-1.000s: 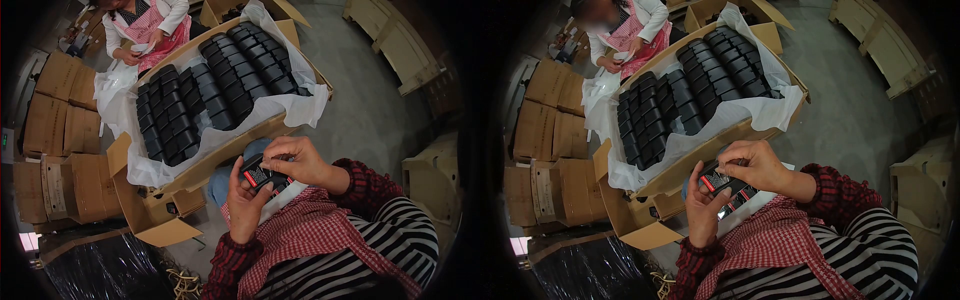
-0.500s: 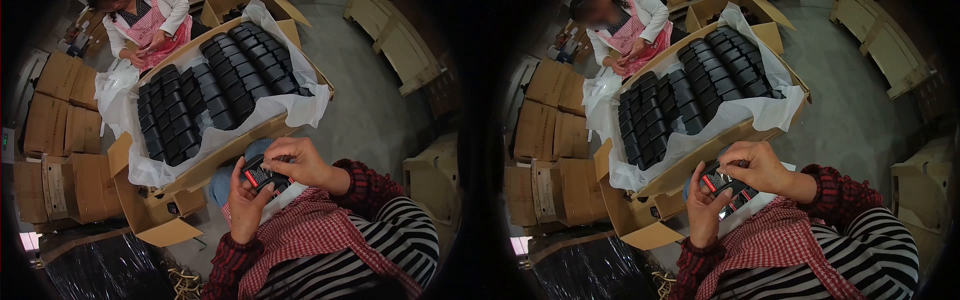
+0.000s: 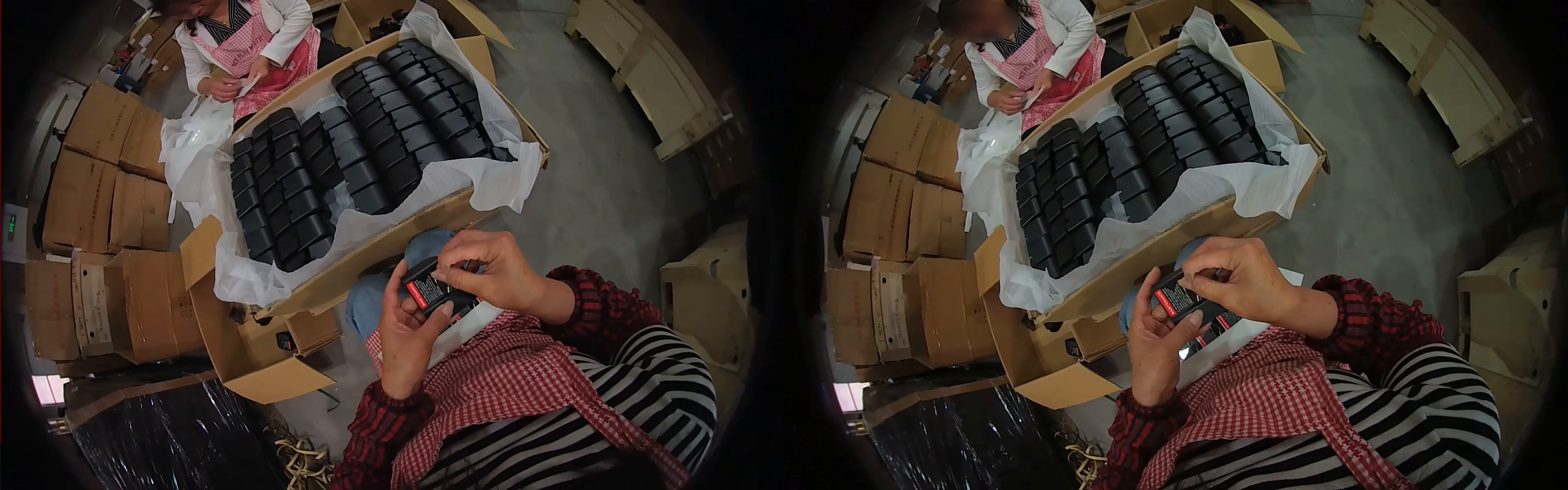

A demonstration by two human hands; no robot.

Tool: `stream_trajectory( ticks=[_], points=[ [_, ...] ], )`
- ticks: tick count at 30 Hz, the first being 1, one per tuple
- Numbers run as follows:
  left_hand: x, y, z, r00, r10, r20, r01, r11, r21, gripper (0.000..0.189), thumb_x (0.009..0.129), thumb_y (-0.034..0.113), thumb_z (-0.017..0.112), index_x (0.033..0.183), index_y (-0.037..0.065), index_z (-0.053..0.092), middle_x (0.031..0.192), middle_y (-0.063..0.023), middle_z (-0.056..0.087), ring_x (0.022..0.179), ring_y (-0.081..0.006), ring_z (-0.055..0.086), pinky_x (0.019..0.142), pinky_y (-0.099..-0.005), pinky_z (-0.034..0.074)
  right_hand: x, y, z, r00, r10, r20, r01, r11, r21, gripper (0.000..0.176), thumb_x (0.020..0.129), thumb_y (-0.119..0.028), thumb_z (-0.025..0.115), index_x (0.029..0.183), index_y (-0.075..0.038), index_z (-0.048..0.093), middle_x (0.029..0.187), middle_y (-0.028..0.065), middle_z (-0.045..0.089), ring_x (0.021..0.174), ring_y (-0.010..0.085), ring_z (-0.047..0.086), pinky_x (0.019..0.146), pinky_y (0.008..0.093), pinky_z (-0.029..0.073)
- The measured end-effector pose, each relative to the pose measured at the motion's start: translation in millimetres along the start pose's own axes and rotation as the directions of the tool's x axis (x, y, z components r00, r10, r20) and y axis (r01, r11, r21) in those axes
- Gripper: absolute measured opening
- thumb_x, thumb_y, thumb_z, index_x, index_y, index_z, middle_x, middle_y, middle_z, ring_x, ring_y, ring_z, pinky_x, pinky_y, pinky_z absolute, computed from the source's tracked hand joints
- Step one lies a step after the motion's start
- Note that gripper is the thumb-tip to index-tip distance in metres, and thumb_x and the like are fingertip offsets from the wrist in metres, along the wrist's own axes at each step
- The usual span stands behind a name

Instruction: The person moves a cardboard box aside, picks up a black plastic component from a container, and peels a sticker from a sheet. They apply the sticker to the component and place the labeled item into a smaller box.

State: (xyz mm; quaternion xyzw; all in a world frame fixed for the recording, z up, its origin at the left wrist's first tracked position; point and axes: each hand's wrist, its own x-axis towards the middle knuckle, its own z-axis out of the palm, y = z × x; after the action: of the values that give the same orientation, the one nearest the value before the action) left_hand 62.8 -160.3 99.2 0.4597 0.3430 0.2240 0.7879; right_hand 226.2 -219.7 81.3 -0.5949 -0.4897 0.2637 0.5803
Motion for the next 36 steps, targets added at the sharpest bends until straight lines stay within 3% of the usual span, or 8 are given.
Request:
stream_trajectory(
  ticks=[18, 25, 27, 29, 31, 36],
  points=[
    [2, -5, -2, 0.999, -0.044, 0.002, 0.044, 0.998, -0.050, 0.071, 0.083, -0.008, 0.062, 0.143, 0.005, 0.026, 0.114, -0.0107, 0.062, 0.103, -0.0164, 0.061, 0.086, -0.0351, 0.056, -2, 1, 5, 0.995, 0.100, -0.010, -0.100, 0.995, -0.014, 0.010, 0.077, -0.005, 0.069, 0.087, -0.003, 0.070, 0.082, 0.0076, 0.064, 0.067, 0.0142, 0.062, 0.057, 0.0253, 0.049],
    [4, -10, -6, 0.998, -0.061, -0.033, 0.061, 0.998, -0.016, 0.058, 0.091, 0.003, 0.058, 0.141, 0.004, 0.028, 0.110, -0.0103, 0.064, 0.099, -0.0145, 0.062, 0.082, -0.0339, 0.057, -3, -1, 7, 0.996, 0.086, -0.018, -0.087, 0.993, -0.080, 0.009, 0.077, -0.005, 0.069, 0.085, -0.003, 0.069, 0.081, 0.0092, 0.064, 0.065, 0.0177, 0.063, 0.057, 0.0270, 0.051],
    [5, -12, -6, 0.997, -0.060, -0.049, 0.059, 0.998, -0.016, 0.054, 0.093, 0.006, 0.056, 0.140, 0.004, 0.029, 0.108, -0.0102, 0.065, 0.098, -0.0136, 0.063, 0.080, -0.0326, 0.058, -2, -1, 7, 0.998, 0.056, -0.005, -0.056, 0.990, -0.130, 0.011, 0.077, -0.006, 0.069, 0.087, -0.003, 0.069, 0.081, 0.0100, 0.063, 0.063, 0.0193, 0.063, 0.057, 0.0283, 0.051],
    [5, -12, -6, 0.997, -0.046, -0.067, 0.042, 0.998, -0.055, 0.049, 0.095, 0.007, 0.056, 0.138, 0.002, 0.033, 0.101, -0.0096, 0.066, 0.091, -0.0109, 0.062, 0.078, -0.0237, 0.052, -1, -3, 6, 0.998, 0.062, 0.018, -0.059, 0.987, -0.153, 0.016, 0.077, -0.008, 0.070, 0.092, -0.003, 0.067, 0.081, 0.0104, 0.063, 0.064, 0.0200, 0.063, 0.056, 0.0288, 0.051],
    [4, -15, -8, 0.998, -0.005, -0.069, 0.003, 0.999, -0.033, 0.048, 0.095, 0.007, 0.056, 0.137, 0.001, 0.034, 0.100, -0.0098, 0.066, 0.090, -0.0104, 0.062, 0.078, -0.0236, 0.051, 0, -5, 5, 0.997, 0.068, 0.041, -0.060, 0.983, -0.176, 0.022, 0.077, -0.009, 0.070, 0.097, -0.003, 0.065, 0.081, 0.0107, 0.062, 0.064, 0.0207, 0.063, 0.056, 0.0293, 0.051],
    [4, -23, -10, 0.993, 0.098, -0.066, -0.094, 0.993, 0.065, 0.047, 0.095, 0.008, 0.055, 0.137, 0.001, 0.035, 0.098, -0.0098, 0.067, 0.089, -0.0097, 0.062, 0.078, -0.0233, 0.051, 5, -15, -1, 0.997, 0.038, 0.069, -0.005, 0.903, -0.430, 0.039, 0.083, -0.026, 0.069, 0.111, -0.002, 0.058, 0.086, 0.0120, 0.063, 0.066, 0.0248, 0.065, 0.058, 0.0370, 0.052]
  ],
)
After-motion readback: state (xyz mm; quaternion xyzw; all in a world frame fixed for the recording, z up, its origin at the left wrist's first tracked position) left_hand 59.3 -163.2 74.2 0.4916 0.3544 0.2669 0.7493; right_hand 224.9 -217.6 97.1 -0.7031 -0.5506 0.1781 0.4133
